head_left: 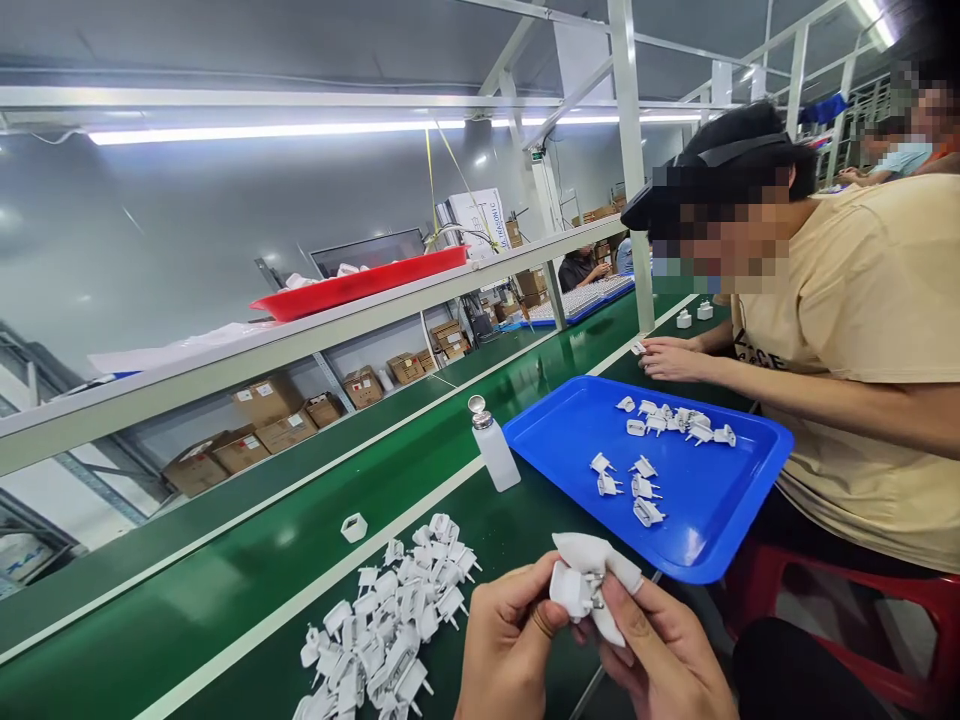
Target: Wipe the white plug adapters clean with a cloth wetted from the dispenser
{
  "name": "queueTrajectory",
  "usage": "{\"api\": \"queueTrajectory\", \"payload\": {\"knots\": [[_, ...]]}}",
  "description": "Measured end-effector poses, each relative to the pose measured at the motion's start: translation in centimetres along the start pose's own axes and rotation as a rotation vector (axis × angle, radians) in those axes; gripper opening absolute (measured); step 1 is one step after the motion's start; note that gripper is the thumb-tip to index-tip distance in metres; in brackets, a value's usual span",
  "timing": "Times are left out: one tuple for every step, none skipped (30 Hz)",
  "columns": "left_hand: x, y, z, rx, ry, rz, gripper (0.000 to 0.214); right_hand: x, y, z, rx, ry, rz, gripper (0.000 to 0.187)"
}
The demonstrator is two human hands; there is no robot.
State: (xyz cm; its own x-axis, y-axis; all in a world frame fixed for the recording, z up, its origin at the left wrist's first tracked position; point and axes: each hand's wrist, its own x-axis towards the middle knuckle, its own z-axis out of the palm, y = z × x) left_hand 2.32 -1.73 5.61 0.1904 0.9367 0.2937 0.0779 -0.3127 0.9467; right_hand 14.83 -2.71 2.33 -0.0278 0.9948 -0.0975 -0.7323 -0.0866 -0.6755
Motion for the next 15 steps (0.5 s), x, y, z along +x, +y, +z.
{"api": "queueTrajectory", "payload": {"knots": [[0.0, 0.1, 0.0, 0.03, 0.007, 0.016, 0.043, 0.3, 0.3, -0.2, 0.017, 0.003, 0.009, 0.044], [0.0, 0.1, -0.1, 0.067, 0.017, 0.035, 0.042, 0.6, 0.6, -0.4, 0.032, -0.007, 0.013, 0.043], [0.0, 0.2, -0.1, 0.106, 0.029, 0.053, 0.042, 0.9, 0.9, -0.7, 0.043, -0.031, 0.016, 0.042], [0.0, 0.2, -0.1, 0.145, 0.039, 0.069, 0.041, 1.1, 1.1, -0.9, 0.052, -0.061, 0.022, 0.041], [-0.1, 0.3, -0.1, 0.182, 0.048, 0.082, 0.04, 1.4, 1.3, -1.0, 0.059, -0.094, 0.031, 0.04], [-0.1, 0.3, -0.1, 0.218, 0.056, 0.092, 0.039, 1.5, 1.3, -1.1, 0.065, -0.117, 0.042, 0.04], [-0.2, 0.3, -0.1, 0.251, 0.065, 0.101, 0.038, 1.5, 1.3, -1.1, 0.071, -0.123, 0.051, 0.04], [-0.2, 0.3, -0.1, 0.28, 0.074, 0.108, 0.037, 1.4, 1.2, -0.9, 0.074, -0.109, 0.052, 0.041], [-0.3, 0.3, -0.1, 0.3, 0.082, 0.112, 0.038, 1.3, 1.0, -0.7, 0.07, -0.081, 0.045, 0.042], [-0.3, 0.3, -0.1, 0.306, 0.087, 0.111, 0.038, 1.0, 0.9, -0.5, 0.057, -0.048, 0.032, 0.044], [-0.4, 0.2, -0.1, 0.299, 0.093, 0.106, 0.039, 0.7, 0.8, -0.2, 0.035, -0.015, 0.015, 0.046], [-0.4, 0.2, -0.1, 0.278, 0.102, 0.092, 0.039, 0.4, 0.7, 0.1, 0.005, 0.013, -0.003, 0.048], [-0.5, 0.2, -0.1, 0.247, 0.117, 0.073, 0.039, 0.1, 0.7, 0.4, -0.028, 0.032, -0.02, 0.049], [-0.5, 0.1, -0.1, 0.214, 0.14, 0.053, 0.039, -0.2, 0.7, 0.7, -0.061, 0.046, -0.038, 0.049], [-0.6, 0.1, -0.1, 0.187, 0.171, 0.036, 0.04, -0.4, 0.7, 0.9, -0.088, 0.057, -0.058, 0.049]]}}
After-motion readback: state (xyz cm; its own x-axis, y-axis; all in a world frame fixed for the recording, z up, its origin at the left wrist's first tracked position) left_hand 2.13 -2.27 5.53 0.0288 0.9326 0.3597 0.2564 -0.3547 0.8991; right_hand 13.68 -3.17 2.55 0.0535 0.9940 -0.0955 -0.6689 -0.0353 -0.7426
